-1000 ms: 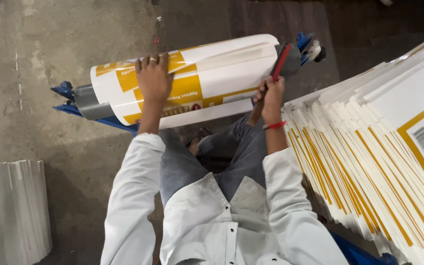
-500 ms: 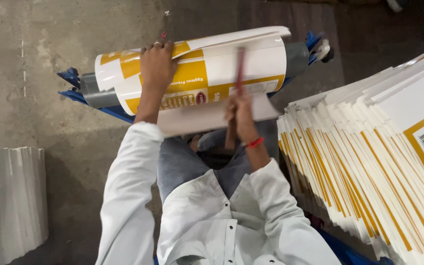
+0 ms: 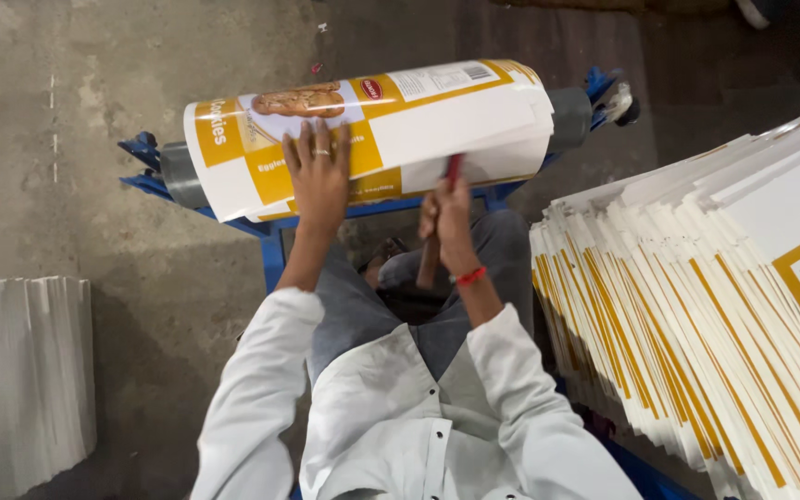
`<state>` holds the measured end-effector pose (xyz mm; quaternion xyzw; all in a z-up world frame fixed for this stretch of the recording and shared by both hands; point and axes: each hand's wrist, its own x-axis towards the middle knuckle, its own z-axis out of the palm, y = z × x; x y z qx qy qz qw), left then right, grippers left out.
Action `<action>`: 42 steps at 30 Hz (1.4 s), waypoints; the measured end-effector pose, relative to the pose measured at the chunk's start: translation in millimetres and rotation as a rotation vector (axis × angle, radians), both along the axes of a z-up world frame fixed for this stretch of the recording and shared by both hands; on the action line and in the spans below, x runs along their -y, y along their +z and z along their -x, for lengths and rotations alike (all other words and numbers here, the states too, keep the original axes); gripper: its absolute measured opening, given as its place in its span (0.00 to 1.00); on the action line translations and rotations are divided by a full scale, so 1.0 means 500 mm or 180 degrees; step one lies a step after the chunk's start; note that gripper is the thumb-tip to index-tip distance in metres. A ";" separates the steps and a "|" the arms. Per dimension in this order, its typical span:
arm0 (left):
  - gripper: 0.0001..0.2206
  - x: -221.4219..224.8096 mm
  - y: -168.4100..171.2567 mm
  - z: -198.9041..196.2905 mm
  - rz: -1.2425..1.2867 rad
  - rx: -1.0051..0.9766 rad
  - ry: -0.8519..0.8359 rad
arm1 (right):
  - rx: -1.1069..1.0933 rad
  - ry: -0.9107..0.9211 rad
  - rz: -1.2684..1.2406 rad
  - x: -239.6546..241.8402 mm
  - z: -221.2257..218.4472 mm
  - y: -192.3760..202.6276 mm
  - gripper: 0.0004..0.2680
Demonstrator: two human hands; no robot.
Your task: The person uses a wooden block to smooth out a roll of printed sheets on a stand and then transfers the sheets to a nearby stack by hand.
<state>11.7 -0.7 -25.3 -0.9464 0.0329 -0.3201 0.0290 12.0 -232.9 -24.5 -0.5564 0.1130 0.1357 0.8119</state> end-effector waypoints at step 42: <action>0.31 -0.036 0.007 -0.099 0.0718 -0.0371 0.0115 | 0.0281 -0.0854 0.0024 0.154 -0.176 -0.045 0.06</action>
